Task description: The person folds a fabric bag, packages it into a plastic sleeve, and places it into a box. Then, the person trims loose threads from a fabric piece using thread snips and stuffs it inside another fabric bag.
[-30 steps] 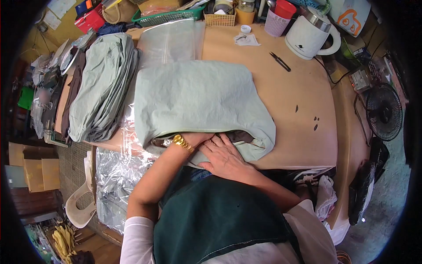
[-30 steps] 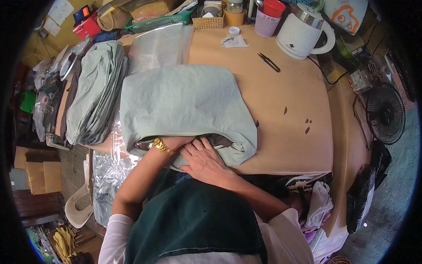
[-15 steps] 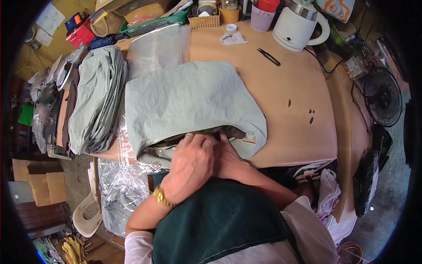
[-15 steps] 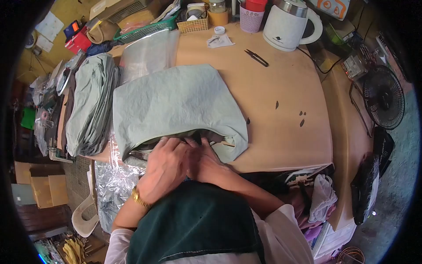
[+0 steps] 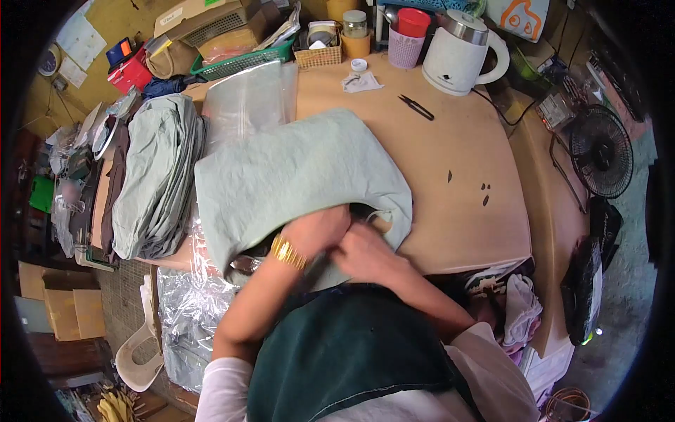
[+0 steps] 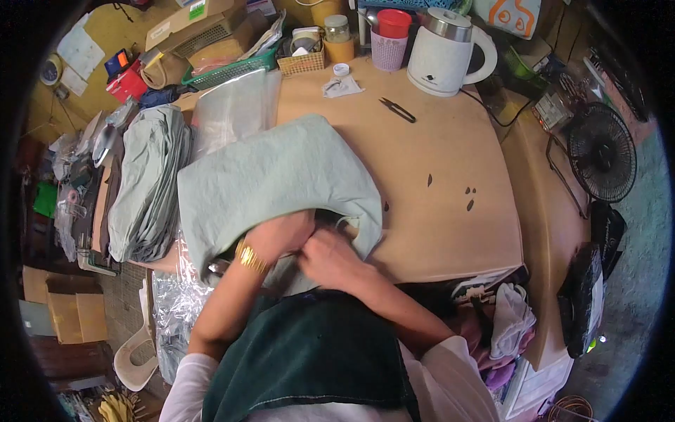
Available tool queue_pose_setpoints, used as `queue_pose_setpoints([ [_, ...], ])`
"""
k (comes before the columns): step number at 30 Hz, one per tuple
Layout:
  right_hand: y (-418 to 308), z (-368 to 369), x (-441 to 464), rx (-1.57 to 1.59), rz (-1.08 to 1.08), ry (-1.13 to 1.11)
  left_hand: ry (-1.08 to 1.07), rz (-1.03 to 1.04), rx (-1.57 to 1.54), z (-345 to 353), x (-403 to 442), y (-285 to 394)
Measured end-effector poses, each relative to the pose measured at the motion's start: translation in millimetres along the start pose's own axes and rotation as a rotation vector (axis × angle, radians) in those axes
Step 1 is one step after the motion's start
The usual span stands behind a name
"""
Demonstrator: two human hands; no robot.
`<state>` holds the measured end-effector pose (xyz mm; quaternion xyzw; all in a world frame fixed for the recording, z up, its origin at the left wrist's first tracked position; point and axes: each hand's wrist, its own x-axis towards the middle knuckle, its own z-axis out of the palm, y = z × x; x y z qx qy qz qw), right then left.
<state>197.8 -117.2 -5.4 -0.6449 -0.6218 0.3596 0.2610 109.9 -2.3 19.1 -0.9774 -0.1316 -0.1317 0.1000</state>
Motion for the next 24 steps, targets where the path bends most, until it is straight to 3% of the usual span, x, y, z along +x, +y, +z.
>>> queue_pose_setpoints([
  [1,-5,-15,-6,-0.218,-0.163,0.270,-0.184,-0.137,-0.368,-22,-18,6],
  [2,5,-19,-3,-0.290,-0.144,0.465,-0.005,-0.209,-0.377,-39,-38,17],
  [3,19,-30,1,-0.347,-0.054,0.457,-0.083,-0.304,-0.473,-57,-54,20],
  [5,36,-61,2,-0.320,-0.107,0.628,-0.221,-0.314,-0.484,-61,-88,-1],
  [6,34,-70,8,-0.315,-0.120,0.612,-0.244,-0.291,-0.577,-60,-99,-9],
  [8,29,-82,23,-0.349,0.027,0.394,0.086,0.039,-0.592,-83,-100,-14],
  [9,43,-87,33,-0.281,-0.026,0.476,0.259,-0.043,-0.538,-87,-106,-9],
  [10,56,-89,42,-0.211,-0.081,0.556,0.256,-0.066,-0.523,-89,-113,-8],
  [11,41,-95,39,-0.167,-0.087,0.573,0.240,-0.275,-0.445,-87,-120,-9],
  [12,32,-91,37,-0.159,-0.109,0.559,0.225,-0.481,-0.364,-84,-127,-11],
  [14,17,-76,25,-0.245,0.074,0.486,0.299,-0.551,-0.454,-64,-126,-14],
  [15,6,-70,21,-0.244,0.059,0.480,0.234,-0.635,-0.502,-59,-124,-11],
  [16,-7,-61,16,-0.067,0.104,0.321,0.166,-0.718,-0.557,-55,-122,-9],
  [17,-17,-50,10,0.107,0.154,0.161,0.130,-0.698,-0.568,-53,-120,-8],
  [19,-26,-21,5,0.135,-0.019,0.119,0.132,-0.641,-0.557,-51,-119,-7],
  [22,-36,17,2,0.022,-0.264,0.243,0.183,-0.562,-0.585,-44,-114,-3],
  [24,-48,25,1,0.254,-0.117,0.218,0.289,-0.610,-0.714,-50,-111,-1],
])
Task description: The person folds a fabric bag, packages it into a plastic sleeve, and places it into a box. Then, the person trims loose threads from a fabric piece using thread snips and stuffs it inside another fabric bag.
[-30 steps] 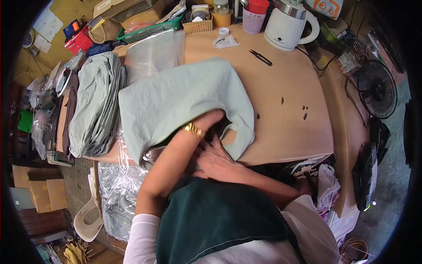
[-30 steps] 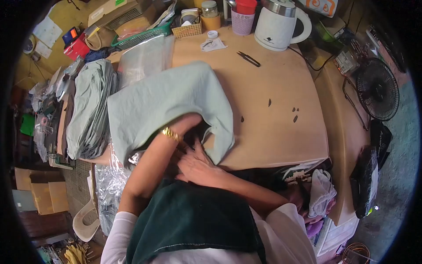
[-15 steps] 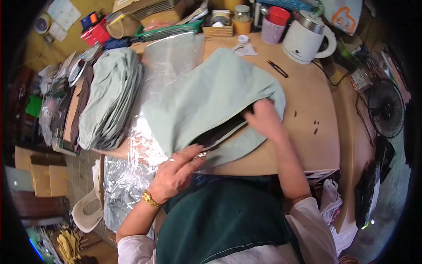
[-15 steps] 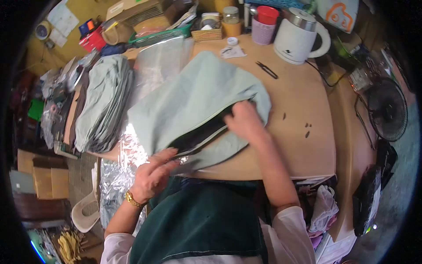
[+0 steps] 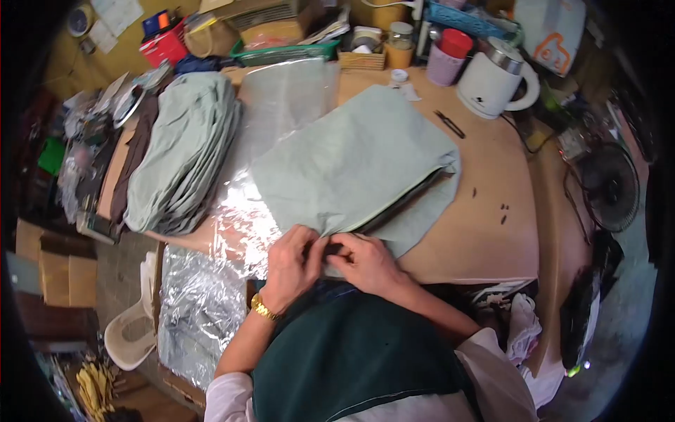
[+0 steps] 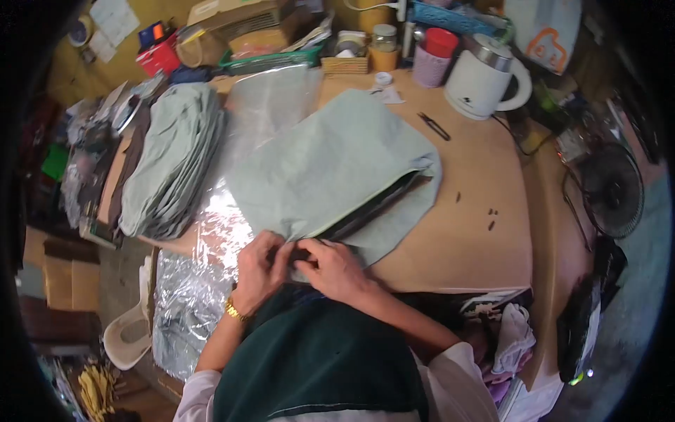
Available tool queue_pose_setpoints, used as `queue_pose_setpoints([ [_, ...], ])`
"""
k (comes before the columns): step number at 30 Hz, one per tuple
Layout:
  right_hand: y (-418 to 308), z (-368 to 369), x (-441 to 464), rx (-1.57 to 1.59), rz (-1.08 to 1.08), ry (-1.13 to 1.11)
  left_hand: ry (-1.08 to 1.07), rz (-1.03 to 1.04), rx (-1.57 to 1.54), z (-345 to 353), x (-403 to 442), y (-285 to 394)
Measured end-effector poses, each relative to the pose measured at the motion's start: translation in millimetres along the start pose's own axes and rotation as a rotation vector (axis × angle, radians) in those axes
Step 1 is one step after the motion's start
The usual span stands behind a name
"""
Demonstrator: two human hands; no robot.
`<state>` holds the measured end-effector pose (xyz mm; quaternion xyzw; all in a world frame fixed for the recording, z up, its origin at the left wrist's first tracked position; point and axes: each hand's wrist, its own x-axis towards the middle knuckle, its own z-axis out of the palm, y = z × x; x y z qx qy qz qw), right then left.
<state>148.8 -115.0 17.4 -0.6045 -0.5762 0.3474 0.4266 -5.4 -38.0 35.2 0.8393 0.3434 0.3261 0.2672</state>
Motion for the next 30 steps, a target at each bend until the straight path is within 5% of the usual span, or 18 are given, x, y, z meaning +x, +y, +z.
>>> queue_pose_setpoints([
  [2,18,19,-3,0.323,0.056,0.153,-0.001,-0.024,-0.069,-2,-1,5],
  [8,23,34,-9,0.466,0.069,0.108,-0.044,-0.042,-0.154,2,-6,5],
  [16,12,21,-6,-0.179,-0.234,0.240,0.086,-0.054,-0.108,-1,-11,12],
  [19,13,19,-6,-0.209,-0.224,0.162,0.016,0.063,0.019,-9,-12,16],
  [23,19,19,-3,-0.173,-0.293,0.086,-0.170,-0.075,0.094,-14,-11,13],
  [30,15,16,-4,-0.013,-0.277,0.246,-0.328,-0.122,0.071,-32,0,10],
])
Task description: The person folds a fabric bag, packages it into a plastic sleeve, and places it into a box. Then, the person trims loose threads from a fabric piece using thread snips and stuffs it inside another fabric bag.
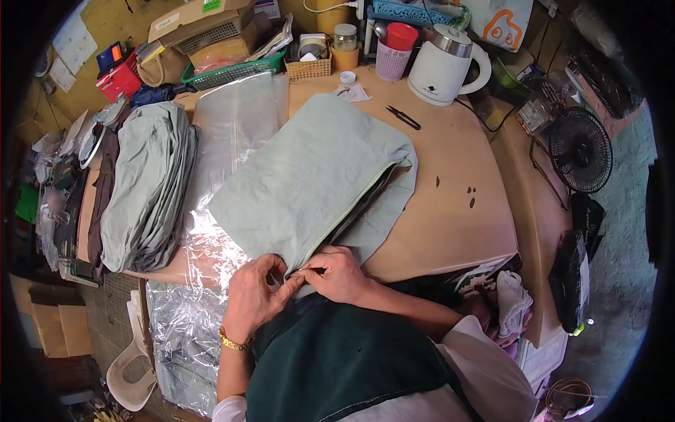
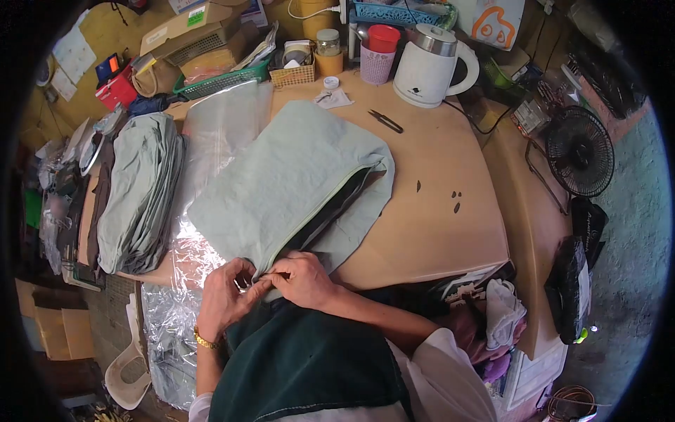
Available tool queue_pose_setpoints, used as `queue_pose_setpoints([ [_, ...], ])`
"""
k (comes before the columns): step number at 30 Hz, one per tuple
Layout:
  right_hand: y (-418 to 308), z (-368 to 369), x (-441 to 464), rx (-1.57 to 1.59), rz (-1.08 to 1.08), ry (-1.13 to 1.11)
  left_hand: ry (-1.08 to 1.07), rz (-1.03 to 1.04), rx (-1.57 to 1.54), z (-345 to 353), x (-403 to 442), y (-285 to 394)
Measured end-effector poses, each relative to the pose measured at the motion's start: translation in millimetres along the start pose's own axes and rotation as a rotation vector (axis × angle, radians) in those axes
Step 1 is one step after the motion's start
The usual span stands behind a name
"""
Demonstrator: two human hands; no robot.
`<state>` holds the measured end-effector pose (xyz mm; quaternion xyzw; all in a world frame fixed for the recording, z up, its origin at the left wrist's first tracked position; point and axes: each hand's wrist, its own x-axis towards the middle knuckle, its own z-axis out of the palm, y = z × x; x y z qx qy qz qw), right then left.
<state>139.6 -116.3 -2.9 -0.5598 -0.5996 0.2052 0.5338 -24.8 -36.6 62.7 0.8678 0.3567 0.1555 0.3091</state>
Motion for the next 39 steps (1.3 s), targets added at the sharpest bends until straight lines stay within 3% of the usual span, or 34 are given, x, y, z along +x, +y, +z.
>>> queue_pose_setpoints([
  [2,-5,-4,4,0.047,0.169,-0.198,-0.074,0.008,0.010,-4,3,-3],
  [4,2,2,3,0.050,0.149,-0.196,-0.106,-0.024,0.171,-3,3,-7],
  [10,2,7,4,0.088,0.214,-0.165,-0.077,-0.041,0.148,4,3,-6],
  [14,-3,-6,3,-0.091,0.097,-0.152,-0.115,-0.076,0.125,8,1,-14],
  [16,-1,-36,3,-0.250,0.003,-0.058,0.328,0.089,0.214,12,-2,-11],
  [19,6,-92,3,-0.243,0.310,0.050,0.341,0.056,0.035,4,-1,23],
  [20,15,-102,0,-0.244,0.314,0.036,0.239,0.195,-0.169,13,1,27],
  [23,38,-111,-8,-0.132,0.341,-0.061,-0.094,0.426,-0.315,50,31,40],
  [27,43,-107,-18,-0.204,0.241,-0.016,-0.085,0.369,-0.199,110,50,17],
  [33,41,-105,-21,-0.204,0.251,-0.088,-0.198,0.267,-0.009,105,48,7],
  [36,42,-97,-20,-0.336,0.208,-0.131,-0.164,0.319,0.127,106,49,7],
  [38,42,-93,-19,-0.540,-0.045,-0.099,-0.378,0.153,0.078,93,50,18],
  [39,42,-91,-19,-0.539,-0.044,-0.101,-0.379,0.151,0.076,97,50,14],
])
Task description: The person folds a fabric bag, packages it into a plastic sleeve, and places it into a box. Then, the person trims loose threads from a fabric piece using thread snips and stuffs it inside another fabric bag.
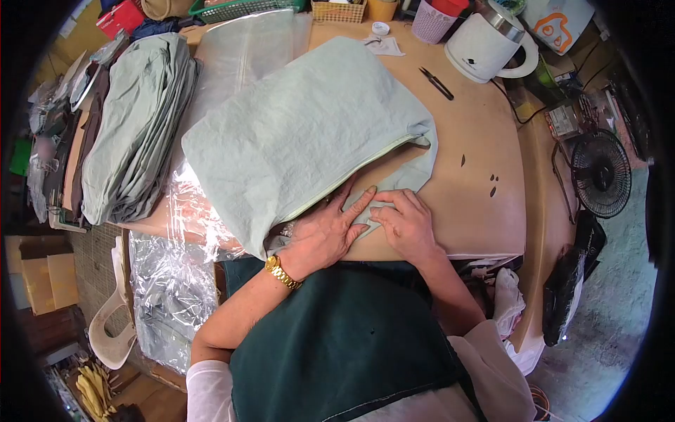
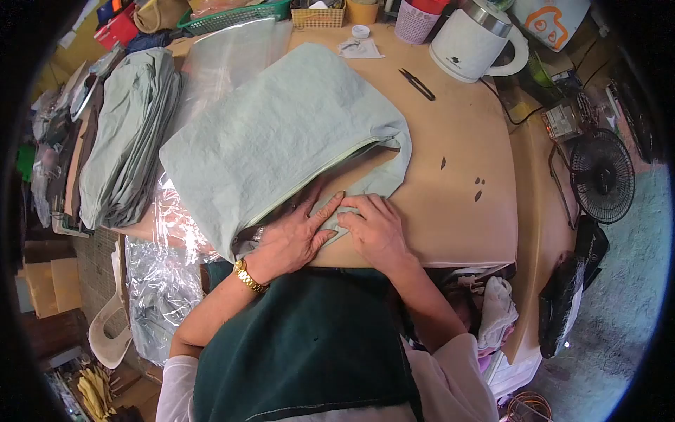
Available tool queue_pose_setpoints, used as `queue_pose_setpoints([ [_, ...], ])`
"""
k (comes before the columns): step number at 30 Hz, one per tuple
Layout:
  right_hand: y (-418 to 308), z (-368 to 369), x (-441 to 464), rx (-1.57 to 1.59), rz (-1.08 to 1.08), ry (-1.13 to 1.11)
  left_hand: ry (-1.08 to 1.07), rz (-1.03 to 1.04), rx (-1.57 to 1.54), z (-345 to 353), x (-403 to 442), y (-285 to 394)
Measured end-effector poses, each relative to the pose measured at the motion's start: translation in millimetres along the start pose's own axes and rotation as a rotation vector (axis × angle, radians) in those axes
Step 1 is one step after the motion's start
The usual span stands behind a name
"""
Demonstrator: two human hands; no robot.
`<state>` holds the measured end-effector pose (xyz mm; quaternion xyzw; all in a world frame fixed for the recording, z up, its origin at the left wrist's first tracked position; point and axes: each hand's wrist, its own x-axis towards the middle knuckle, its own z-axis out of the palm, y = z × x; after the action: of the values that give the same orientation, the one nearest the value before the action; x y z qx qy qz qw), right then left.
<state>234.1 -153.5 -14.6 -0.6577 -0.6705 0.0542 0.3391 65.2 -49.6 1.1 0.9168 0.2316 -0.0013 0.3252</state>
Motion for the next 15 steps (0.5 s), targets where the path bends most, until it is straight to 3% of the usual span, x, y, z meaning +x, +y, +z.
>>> queue_pose_setpoints([
  [3,4,3,-4,-0.134,-0.156,0.060,0.111,0.114,0.111,11,1,-9],
  [5,13,5,-5,0.157,0.023,0.137,0.100,0.104,0.146,12,1,-10],
  [6,13,3,-6,0.154,0.022,0.138,0.102,0.106,0.146,12,2,-10],
  [8,11,-2,-11,0.499,0.339,0.138,0.116,0.117,0.132,12,1,-10],
  [15,-25,-53,-58,0.577,0.383,0.031,0.121,0.117,0.150,13,1,-11],
])
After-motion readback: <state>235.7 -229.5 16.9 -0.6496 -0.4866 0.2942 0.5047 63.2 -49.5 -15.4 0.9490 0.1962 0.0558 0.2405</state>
